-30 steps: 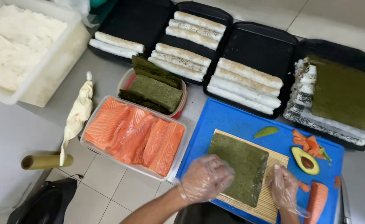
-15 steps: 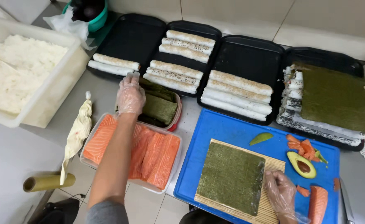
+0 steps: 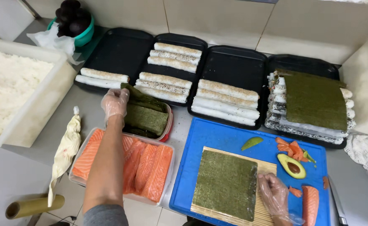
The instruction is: The person prepares sushi by laying nori on a bamboo mat, adding rice, and slicing salmon fillets into strips with a knife.
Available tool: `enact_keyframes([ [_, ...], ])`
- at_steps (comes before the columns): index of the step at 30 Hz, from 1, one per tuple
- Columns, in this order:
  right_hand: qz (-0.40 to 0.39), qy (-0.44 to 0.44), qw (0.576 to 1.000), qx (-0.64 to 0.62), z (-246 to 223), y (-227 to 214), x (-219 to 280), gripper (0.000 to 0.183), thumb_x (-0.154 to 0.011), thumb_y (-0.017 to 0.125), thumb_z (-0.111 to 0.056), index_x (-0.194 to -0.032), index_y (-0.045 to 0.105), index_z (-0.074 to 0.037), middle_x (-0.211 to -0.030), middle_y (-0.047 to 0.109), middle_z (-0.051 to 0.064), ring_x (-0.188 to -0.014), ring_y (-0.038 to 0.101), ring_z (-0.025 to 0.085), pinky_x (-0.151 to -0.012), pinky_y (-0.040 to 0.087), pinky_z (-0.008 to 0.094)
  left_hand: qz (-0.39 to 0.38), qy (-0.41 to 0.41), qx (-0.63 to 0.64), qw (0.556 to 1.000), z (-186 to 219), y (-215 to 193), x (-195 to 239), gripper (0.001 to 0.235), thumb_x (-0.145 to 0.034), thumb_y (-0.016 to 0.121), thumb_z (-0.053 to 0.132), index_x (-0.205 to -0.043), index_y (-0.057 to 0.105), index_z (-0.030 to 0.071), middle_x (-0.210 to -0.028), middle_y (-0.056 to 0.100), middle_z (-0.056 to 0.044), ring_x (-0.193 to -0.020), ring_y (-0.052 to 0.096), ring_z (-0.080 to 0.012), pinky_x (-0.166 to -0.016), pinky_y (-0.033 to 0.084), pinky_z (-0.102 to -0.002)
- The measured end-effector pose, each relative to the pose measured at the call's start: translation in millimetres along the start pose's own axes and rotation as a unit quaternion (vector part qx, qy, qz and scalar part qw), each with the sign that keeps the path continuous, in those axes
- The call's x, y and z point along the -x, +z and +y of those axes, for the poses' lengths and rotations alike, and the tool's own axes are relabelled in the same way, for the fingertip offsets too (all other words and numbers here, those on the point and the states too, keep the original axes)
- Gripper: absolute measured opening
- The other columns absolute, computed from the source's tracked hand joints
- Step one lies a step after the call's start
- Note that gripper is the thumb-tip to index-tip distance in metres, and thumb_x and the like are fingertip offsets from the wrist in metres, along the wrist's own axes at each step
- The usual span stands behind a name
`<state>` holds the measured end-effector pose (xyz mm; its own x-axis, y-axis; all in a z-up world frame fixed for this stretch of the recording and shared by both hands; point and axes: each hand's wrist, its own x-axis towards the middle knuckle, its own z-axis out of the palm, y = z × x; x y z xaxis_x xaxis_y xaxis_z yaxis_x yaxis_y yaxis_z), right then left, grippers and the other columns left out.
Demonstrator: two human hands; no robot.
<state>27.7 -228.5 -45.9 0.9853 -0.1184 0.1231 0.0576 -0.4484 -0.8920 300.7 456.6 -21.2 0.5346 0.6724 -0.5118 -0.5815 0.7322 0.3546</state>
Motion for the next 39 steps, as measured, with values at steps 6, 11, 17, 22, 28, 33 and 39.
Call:
enact_keyframes([
  [6, 0.012, 0.008, 1.0, 0.009, 8.6, 3.7, -1.0, 0.042, -0.108, 0.072, -0.02, -0.073, 0.051, -0.013, -0.07, 0.041, -0.002, -0.071, 0.036, 0.013, -0.067, 0.035, 0.033, -0.066, 0.309, -0.827, 0.465, 25.8, 18.1, 97.2, 0.052, -0.104, 0.069, 0.067, -0.099, 0.079, 0.016, -0.093, 0.083, -0.019, -0.097, 0.077, -0.0458, -0.089, 0.056, -0.052],
  [11, 0.011, 0.008, 1.0, 0.011, 5.3, 1.9, 0.2, 0.039, -0.108, 0.073, -0.021, -0.076, 0.055, -0.011, -0.069, 0.045, 0.0, -0.071, 0.038, 0.014, -0.068, 0.037, 0.034, -0.14, 0.298, -0.902, 0.28, 27.4, 32.6, 112.5, 0.05, -0.106, 0.045, 0.057, -0.136, 0.081, 0.04, -0.134, 0.065, -0.02, -0.125, 0.056, -0.0463, -0.111, 0.045, -0.051],
  [17, 0.012, 0.01, 0.999, 0.038, 12.5, 2.8, -2.0, 0.039, -0.108, 0.073, -0.026, -0.075, 0.057, -0.011, -0.068, 0.046, 0.0, -0.07, 0.039, 0.015, -0.068, 0.038, 0.035, -0.245, 0.317, -0.91, 0.103, 12.8, 41.2, 104.3, 0.05, -0.104, 0.061, 0.038, -0.153, 0.064, 0.029, -0.144, 0.07, -0.013, -0.138, 0.058, -0.0397, -0.118, 0.035, -0.059],
  [22, 0.01, 0.014, 0.998, 0.054, 7.0, 0.1, -2.1, 0.037, -0.108, 0.073, -0.027, -0.077, 0.059, -0.012, -0.07, 0.052, -0.001, -0.071, 0.043, 0.015, -0.07, 0.042, 0.034, -0.235, 0.244, -0.938, 0.068, 2.8, 71.3, 145.0, 0.049, -0.106, 0.068, 0.028, -0.155, 0.067, 0.023, -0.156, 0.065, -0.015, -0.152, 0.05, -0.0385, -0.128, 0.034, -0.06],
  [28, 0.006, -0.008, 0.999, 0.033, 14.1, 3.0, -0.1, 0.037, -0.109, 0.072, -0.024, -0.077, 0.056, -0.011, -0.069, 0.048, 0.0, -0.07, 0.041, 0.015, -0.067, 0.039, 0.035, -0.207, 0.223, -0.947, 0.107, 1.5, 75.9, 144.0, 0.055, -0.103, 0.06, 0.021, -0.158, 0.055, 0.026, -0.14, 0.071, -0.017, -0.131, 0.067, -0.0426, -0.123, 0.036, -0.058],
  [33, 0.011, -0.02, 1.0, 0.01, 11.3, 3.4, -1.7, 0.038, -0.108, 0.072, -0.022, -0.075, 0.055, -0.011, -0.069, 0.051, -0.001, -0.069, 0.043, 0.013, -0.066, 0.041, 0.033, -0.224, 0.174, -0.959, 0.001, -1.0, 74.8, 146.2, 0.073, -0.112, 0.062, 0.039, -0.179, 0.034, 0.042, -0.15, 0.073, -0.014, -0.148, 0.059, -0.0346, -0.137, 0.02, -0.065],
  [39, 0.012, 0.009, 0.999, 0.032, 17.6, 3.4, -1.3, 0.035, -0.107, 0.074, -0.027, -0.079, 0.065, -0.01, -0.07, 0.06, -0.001, -0.07, 0.051, 0.013, -0.069, 0.044, 0.033, -0.239, 0.225, -0.943, -0.057, -1.2, 63.1, 110.7, 0.041, -0.107, 0.053, 0.024, -0.138, 0.075, 0.038, -0.119, 0.086, -0.007, -0.116, 0.079, -0.0304, -0.125, 0.034, -0.059],
])
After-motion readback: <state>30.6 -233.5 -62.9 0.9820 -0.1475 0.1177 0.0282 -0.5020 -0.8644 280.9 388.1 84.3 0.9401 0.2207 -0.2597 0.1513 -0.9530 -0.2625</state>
